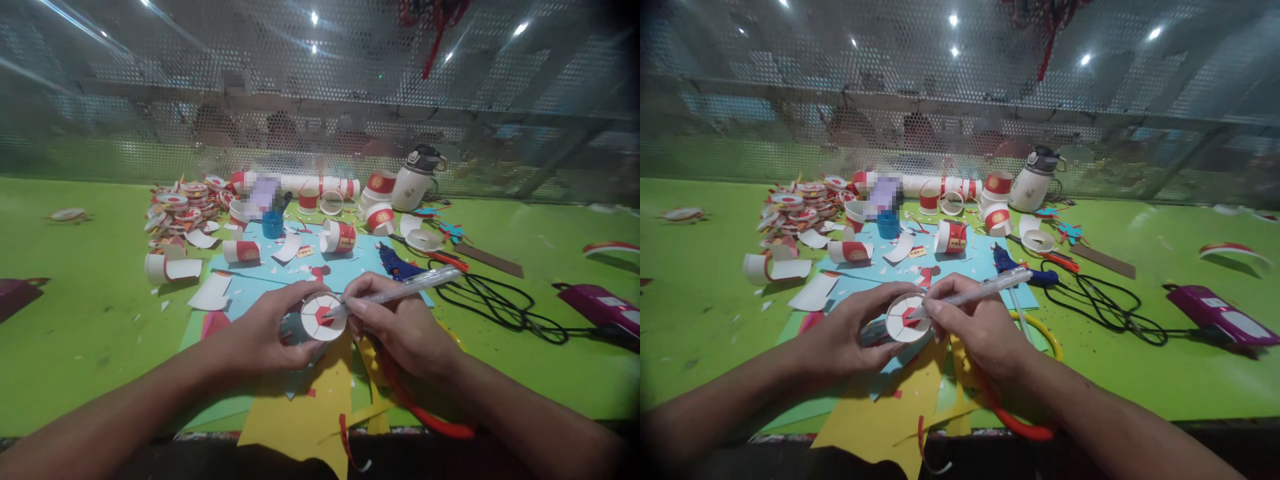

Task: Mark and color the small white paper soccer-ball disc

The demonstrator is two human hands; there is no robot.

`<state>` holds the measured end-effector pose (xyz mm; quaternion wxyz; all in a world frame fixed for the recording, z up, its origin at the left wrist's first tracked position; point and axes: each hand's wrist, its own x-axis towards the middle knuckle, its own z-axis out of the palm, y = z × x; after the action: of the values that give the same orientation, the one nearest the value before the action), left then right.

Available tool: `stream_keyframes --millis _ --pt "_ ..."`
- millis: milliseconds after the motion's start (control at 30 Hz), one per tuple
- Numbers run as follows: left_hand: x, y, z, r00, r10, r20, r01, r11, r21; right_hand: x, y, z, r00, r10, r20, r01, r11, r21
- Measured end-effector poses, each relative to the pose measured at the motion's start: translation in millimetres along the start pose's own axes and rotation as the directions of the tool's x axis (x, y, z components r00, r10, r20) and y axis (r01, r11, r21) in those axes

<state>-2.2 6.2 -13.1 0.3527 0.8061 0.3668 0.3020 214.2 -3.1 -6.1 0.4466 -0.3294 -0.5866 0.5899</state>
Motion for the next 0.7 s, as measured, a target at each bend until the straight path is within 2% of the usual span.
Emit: stream_keyframes --millis 133,300,433,533,700 --pt "2 -3 0.1 1.0 0.011 -0.009 -0.011 1.0 -0.02 1 3 4 1.0 0.01 -0.009 -0.009 0.998 0.056" --pt "3 -6 -3.1 1.0 0.02 -0.005 -0.019 1.0 0.021 1 2 3 1.0 0.024 -0.01 -0.023 0.999 0.04" --pt "5 -5 -5.5 0.999 0.025 0.024 -0.027 0.998 0.051 -1 -5 0 0.998 0.004 -0.062 -0.011 0.993 -0.117" --pt "5 -3 -6.2 1.0 0.02 0.007 -0.02 0.997 0.08 -3 -11 2 0.995 0.011 -0.103 -0.038 0.964 -0.265" --pt "5 0 -7.1 1.0 0.024 0.007 -0.024 0.992 0.123 -4 -14 8 0.997 -0.012 -0.078 -0.018 0.924 -0.382"
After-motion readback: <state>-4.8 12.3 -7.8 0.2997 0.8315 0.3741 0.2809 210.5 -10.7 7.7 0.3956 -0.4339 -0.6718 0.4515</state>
